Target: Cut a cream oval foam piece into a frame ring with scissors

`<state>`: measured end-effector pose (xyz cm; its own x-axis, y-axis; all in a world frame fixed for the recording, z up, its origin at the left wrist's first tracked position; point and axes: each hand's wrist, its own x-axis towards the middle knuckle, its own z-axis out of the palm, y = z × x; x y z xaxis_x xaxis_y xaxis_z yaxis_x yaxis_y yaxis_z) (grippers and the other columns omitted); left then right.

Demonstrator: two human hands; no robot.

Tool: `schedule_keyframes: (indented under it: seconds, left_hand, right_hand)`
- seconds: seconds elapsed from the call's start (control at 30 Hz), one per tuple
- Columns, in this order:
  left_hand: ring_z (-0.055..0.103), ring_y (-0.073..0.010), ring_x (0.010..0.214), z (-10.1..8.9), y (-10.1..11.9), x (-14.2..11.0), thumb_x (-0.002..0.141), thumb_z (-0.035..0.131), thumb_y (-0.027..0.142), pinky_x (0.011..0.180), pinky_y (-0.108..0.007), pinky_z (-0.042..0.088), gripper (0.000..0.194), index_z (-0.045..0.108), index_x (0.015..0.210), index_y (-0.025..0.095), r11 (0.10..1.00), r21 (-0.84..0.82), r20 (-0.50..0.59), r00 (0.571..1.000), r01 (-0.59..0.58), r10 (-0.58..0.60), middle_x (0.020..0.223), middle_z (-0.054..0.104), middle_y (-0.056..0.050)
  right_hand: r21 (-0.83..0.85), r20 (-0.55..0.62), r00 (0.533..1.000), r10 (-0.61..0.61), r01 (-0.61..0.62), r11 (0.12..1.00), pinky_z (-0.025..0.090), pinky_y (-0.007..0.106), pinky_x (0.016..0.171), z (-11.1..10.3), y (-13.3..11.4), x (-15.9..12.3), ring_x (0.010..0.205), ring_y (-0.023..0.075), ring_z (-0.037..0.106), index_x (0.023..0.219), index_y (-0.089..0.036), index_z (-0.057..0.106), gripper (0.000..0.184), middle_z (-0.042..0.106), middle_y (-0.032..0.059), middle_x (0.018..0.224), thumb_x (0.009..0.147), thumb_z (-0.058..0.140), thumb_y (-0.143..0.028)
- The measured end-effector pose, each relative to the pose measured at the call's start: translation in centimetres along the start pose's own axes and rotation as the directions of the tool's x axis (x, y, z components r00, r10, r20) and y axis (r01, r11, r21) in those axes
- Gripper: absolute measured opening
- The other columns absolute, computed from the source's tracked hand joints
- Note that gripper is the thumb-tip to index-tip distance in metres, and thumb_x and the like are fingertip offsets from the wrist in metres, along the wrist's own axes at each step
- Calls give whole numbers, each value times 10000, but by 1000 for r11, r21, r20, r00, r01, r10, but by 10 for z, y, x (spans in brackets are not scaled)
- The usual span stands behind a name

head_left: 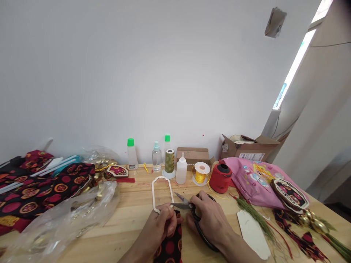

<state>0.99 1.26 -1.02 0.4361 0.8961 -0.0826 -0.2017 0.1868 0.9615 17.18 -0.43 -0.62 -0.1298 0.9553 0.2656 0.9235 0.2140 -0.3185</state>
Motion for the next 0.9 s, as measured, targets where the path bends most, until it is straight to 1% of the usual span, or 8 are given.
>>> schedule_keyframes:
  seconds: [0.2, 0.37, 0.43, 0.5, 0.57, 0.67, 0.73, 0.9]
  left_hand:
    - [267, -76, 377, -1, 0, 0, 751, 390, 400, 783, -320, 378, 410, 385, 393, 201, 997, 78, 21, 1000, 12, -14, 354, 325, 69]
    - [257, -74, 365, -2, 0, -2, 728, 420, 436, 781, -341, 384, 414, 370, 386, 208, 998, 57, 10, 1000, 5, -6, 350, 322, 70]
    - [304, -85, 373, 0, -1, -5, 709, 440, 455, 796, -346, 380, 426, 379, 367, 209, 997, 82, 21, 1000, 11, -13, 340, 339, 59]
    - [386, -107, 416, 3, -1, -9, 694, 462, 462, 830, -339, 363, 422, 407, 364, 206, 993, 113, 57, 997, 38, -45, 345, 376, 42]
    - [403, -109, 426, 4, -2, -11, 689, 469, 465, 849, -335, 355, 405, 430, 382, 204, 993, 99, 81, 994, 59, -67, 346, 390, 41]
    - [311, -85, 360, 4, -2, -9, 689, 453, 471, 816, -338, 386, 411, 421, 374, 208, 998, 21, 38, 998, 51, -52, 323, 360, 58]
    - [294, -81, 350, 2, -1, -7, 695, 440, 462, 794, -337, 400, 423, 419, 358, 207, 999, -7, 7, 999, 39, -39, 319, 358, 58]
    - [286, -75, 343, -2, -1, -1, 701, 436, 459, 784, -331, 397, 431, 412, 355, 204, 1000, 10, -15, 1000, 15, -14, 314, 348, 63]
  right_hand:
    - [-14, 31, 999, 28, -28, 1000, 244, 196, 498, 2, 1, 3, 620, 118, 444, 780, -226, 522, 131, 458, 0, 752, 650, 509, -213]
    - [-16, 35, 998, 43, -43, 999, 269, 204, 520, 1, 2, 5, 649, 129, 471, 786, -229, 534, 133, 481, 10, 773, 655, 510, -222]
    - [-17, 25, 996, 80, -80, 997, 282, 205, 530, -1, 5, 5, 648, 129, 481, 782, -227, 534, 123, 489, 10, 769, 661, 511, -232]
    - [-26, 0, 990, 140, -140, 990, 292, 207, 539, -5, 9, 6, 648, 131, 490, 781, -221, 531, 120, 491, 10, 766, 665, 515, -249]
    - [-17, -27, 984, 174, -175, 984, 298, 208, 545, -7, 13, 6, 659, 134, 494, 780, -218, 526, 124, 489, 9, 771, 662, 522, -259]
    - [41, -66, 988, 141, -138, 990, 308, 204, 559, -8, 14, 5, 683, 134, 486, 779, -219, 516, 121, 486, 7, 781, 661, 524, -245]
    - [63, -67, 993, 96, -92, 994, 307, 202, 560, -6, 11, 4, 682, 133, 478, 777, -218, 513, 119, 483, 6, 770, 659, 525, -234]
    - [27, 11, 1000, -5, 5, 1000, 262, 201, 520, -5, 3, 1, 639, 122, 464, 771, -231, 515, 142, 485, -7, 773, 634, 548, -234]
